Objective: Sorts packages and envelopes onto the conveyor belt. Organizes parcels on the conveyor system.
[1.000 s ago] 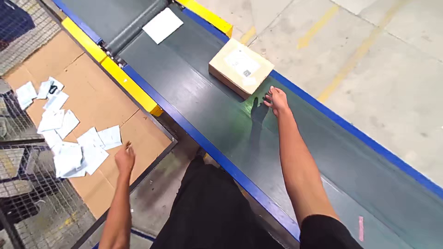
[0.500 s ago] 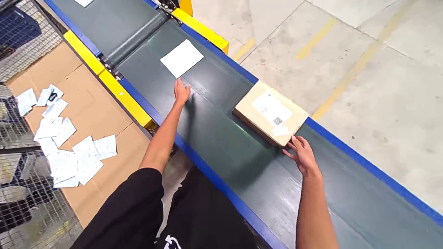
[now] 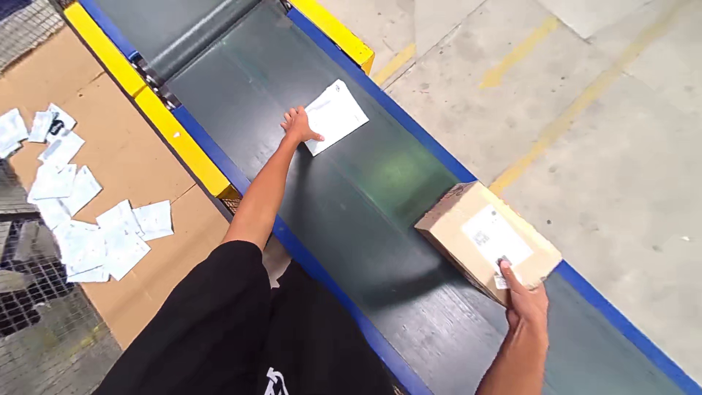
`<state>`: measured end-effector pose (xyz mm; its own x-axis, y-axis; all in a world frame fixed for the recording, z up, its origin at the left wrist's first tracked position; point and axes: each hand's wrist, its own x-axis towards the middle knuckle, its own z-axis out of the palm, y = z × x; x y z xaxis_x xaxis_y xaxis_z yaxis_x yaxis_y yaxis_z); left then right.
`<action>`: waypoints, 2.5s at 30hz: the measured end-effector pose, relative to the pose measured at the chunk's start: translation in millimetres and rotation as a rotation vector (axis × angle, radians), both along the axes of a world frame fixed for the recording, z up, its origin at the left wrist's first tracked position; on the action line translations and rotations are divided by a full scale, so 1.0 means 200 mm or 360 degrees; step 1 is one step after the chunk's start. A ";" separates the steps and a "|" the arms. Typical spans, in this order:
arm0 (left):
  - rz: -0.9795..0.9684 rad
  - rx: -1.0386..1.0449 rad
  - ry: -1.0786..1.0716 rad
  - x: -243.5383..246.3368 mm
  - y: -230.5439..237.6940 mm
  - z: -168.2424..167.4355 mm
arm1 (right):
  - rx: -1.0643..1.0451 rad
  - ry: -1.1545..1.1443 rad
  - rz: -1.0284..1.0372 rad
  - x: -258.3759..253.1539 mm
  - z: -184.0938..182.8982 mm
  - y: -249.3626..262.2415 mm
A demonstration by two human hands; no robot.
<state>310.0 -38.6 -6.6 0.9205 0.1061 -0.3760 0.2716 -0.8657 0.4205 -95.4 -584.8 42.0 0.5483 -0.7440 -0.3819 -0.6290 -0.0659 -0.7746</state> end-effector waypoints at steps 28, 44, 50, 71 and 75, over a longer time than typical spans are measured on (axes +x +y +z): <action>-0.0699 -0.1138 0.0362 -1.90 -0.81 0.21 | 0.0133 -0.0478 -0.0226 -0.83 -0.12 0.93; -0.3071 -0.1066 0.0681 -4.18 -2.45 0.55 | 0.0280 -0.0822 -0.2233 -3.45 0.06 1.04; -0.3309 -0.1331 0.0517 -5.76 -3.68 1.06 | -0.0617 -0.0368 -0.2277 -4.92 0.50 0.07; -0.2094 -0.0662 -0.0106 -3.06 -1.29 0.17 | 0.0173 -0.0697 -0.0805 -2.78 -0.34 0.78; -0.1185 -0.0605 -0.0364 -2.68 -0.79 0.19 | 0.0295 -0.0854 -0.0168 -1.93 -0.28 1.14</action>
